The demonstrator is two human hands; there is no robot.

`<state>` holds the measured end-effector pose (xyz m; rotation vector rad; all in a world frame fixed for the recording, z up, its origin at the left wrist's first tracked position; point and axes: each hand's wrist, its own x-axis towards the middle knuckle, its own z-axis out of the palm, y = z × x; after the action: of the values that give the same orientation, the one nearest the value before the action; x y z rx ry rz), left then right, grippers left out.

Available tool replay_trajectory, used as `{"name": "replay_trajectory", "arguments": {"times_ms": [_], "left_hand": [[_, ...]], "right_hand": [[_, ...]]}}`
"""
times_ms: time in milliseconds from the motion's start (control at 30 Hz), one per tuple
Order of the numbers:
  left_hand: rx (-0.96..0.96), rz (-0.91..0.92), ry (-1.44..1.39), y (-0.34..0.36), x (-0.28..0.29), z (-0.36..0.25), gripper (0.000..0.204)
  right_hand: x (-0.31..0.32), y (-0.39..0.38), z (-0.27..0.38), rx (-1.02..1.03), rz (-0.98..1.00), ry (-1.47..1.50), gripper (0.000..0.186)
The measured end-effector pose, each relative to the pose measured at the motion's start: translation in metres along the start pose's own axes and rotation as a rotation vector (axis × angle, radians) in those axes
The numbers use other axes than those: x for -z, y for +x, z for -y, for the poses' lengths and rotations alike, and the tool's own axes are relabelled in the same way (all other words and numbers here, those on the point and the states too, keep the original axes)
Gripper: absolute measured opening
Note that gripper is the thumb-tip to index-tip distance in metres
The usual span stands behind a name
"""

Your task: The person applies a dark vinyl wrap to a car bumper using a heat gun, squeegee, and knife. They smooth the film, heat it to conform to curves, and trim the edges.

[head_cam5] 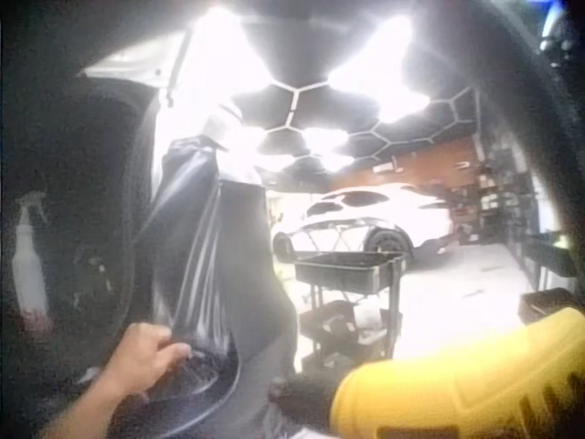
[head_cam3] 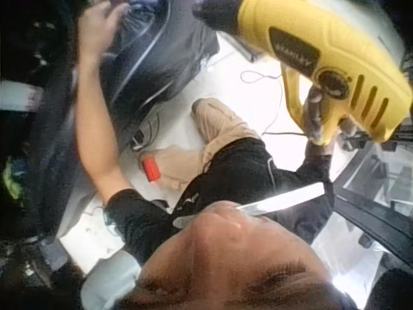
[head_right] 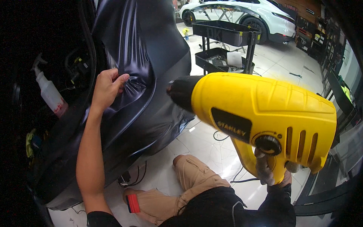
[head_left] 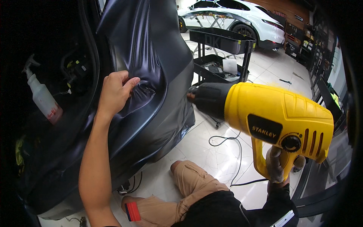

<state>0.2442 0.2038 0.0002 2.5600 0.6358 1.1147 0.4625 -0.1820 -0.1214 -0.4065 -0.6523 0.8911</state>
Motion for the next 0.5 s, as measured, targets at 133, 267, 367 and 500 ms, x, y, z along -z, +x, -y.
{"name": "replay_trajectory", "arguments": {"times_ms": [133,267,367,500], "left_hand": [[-0.009,0.003,0.024,0.003,-0.001,0.007,0.039],[0.056,0.016,-0.081,0.000,-0.002,0.000,0.039],[0.091,0.022,-0.148,-0.001,-0.002,-0.003,0.040],[0.082,0.014,-0.184,0.000,-0.003,0.000,0.041]], "right_hand": [[-0.006,0.009,-0.006,-0.001,-0.018,-0.052,0.061],[-0.010,0.016,-0.010,-0.001,-0.032,-0.099,0.060],[-0.013,0.021,-0.011,-0.002,-0.039,-0.120,0.060],[-0.015,0.027,-0.014,-0.004,-0.048,-0.152,0.059]]}}
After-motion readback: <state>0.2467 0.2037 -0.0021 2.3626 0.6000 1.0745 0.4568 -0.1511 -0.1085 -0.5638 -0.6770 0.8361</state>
